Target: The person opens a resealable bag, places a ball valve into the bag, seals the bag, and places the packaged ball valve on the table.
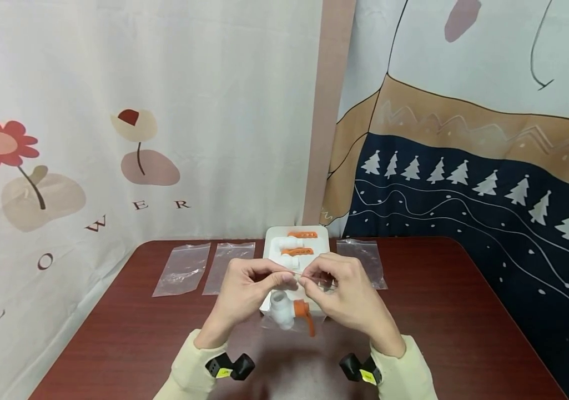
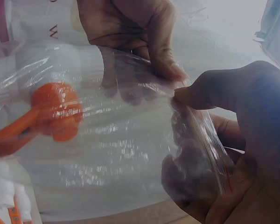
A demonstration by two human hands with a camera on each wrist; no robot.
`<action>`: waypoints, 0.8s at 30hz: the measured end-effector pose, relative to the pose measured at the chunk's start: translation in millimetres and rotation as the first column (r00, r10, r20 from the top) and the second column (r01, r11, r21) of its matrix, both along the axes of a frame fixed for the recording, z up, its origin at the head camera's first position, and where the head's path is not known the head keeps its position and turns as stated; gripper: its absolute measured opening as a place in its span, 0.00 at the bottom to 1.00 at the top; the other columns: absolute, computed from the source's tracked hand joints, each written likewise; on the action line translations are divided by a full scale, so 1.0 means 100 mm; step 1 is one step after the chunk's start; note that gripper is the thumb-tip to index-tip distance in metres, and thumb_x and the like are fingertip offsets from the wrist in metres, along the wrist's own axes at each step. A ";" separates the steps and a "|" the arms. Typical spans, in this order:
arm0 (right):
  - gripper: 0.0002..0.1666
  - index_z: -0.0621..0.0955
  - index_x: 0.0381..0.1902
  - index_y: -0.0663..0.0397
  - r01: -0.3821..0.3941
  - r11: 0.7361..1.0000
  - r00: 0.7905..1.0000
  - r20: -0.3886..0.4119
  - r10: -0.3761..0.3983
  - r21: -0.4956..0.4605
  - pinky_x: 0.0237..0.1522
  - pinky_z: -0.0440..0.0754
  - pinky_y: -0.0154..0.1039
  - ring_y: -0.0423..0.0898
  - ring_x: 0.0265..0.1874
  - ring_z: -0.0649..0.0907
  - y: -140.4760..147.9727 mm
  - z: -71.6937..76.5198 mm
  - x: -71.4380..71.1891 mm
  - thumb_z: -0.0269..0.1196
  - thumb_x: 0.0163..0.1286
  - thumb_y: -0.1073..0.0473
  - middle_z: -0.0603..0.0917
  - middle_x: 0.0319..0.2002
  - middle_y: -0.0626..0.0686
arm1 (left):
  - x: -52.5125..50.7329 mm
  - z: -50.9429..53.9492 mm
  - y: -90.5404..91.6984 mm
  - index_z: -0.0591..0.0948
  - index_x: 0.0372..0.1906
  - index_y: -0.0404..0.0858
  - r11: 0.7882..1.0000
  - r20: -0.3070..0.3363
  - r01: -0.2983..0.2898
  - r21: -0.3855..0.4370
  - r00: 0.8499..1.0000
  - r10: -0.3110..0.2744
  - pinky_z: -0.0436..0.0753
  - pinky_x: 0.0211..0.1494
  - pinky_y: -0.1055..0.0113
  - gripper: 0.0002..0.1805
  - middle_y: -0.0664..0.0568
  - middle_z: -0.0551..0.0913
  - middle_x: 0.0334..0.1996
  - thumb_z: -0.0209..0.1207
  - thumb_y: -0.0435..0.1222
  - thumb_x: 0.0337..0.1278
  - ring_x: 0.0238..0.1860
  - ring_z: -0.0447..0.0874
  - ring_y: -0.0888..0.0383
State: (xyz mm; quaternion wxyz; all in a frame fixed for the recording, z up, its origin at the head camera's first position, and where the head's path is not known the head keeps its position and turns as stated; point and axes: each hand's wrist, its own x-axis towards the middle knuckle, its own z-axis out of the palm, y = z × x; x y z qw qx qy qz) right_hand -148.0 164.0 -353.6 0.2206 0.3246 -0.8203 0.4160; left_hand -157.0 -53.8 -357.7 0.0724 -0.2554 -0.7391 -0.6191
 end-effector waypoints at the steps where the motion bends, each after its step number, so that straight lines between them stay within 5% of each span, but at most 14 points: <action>1: 0.14 0.85 0.32 0.35 0.006 1.000 1.000 0.001 -0.006 0.000 0.28 0.77 0.27 0.37 0.26 0.77 0.01 0.00 0.00 0.73 0.63 0.65 0.77 0.26 0.37 | 0.00 0.00 -0.01 0.92 0.35 0.41 1.000 -0.002 -0.010 0.000 1.000 0.010 0.88 0.35 0.67 0.03 0.49 0.92 0.28 0.71 0.36 0.60 0.30 0.93 0.58; 9: 0.16 0.83 0.30 0.34 0.027 1.000 0.999 -0.018 -0.027 0.005 0.25 0.76 0.32 0.36 0.26 0.75 0.06 0.02 -0.01 0.73 0.62 0.65 0.75 0.24 0.37 | -0.03 0.05 -0.08 0.92 0.34 0.39 0.997 0.003 -0.081 -0.003 0.997 0.081 0.84 0.31 0.72 0.04 0.48 0.92 0.28 0.73 0.36 0.56 0.29 0.91 0.60; 24: 0.17 0.82 0.29 0.33 0.071 0.997 0.997 0.012 -0.071 0.027 0.24 0.72 0.27 0.36 0.26 0.75 0.16 0.06 -0.01 0.72 0.62 0.66 0.76 0.24 0.37 | -0.07 0.08 -0.20 0.90 0.33 0.34 0.996 -0.009 -0.056 0.067 0.998 0.057 0.87 0.34 0.68 0.04 0.42 0.91 0.27 0.71 0.33 0.58 0.29 0.91 0.56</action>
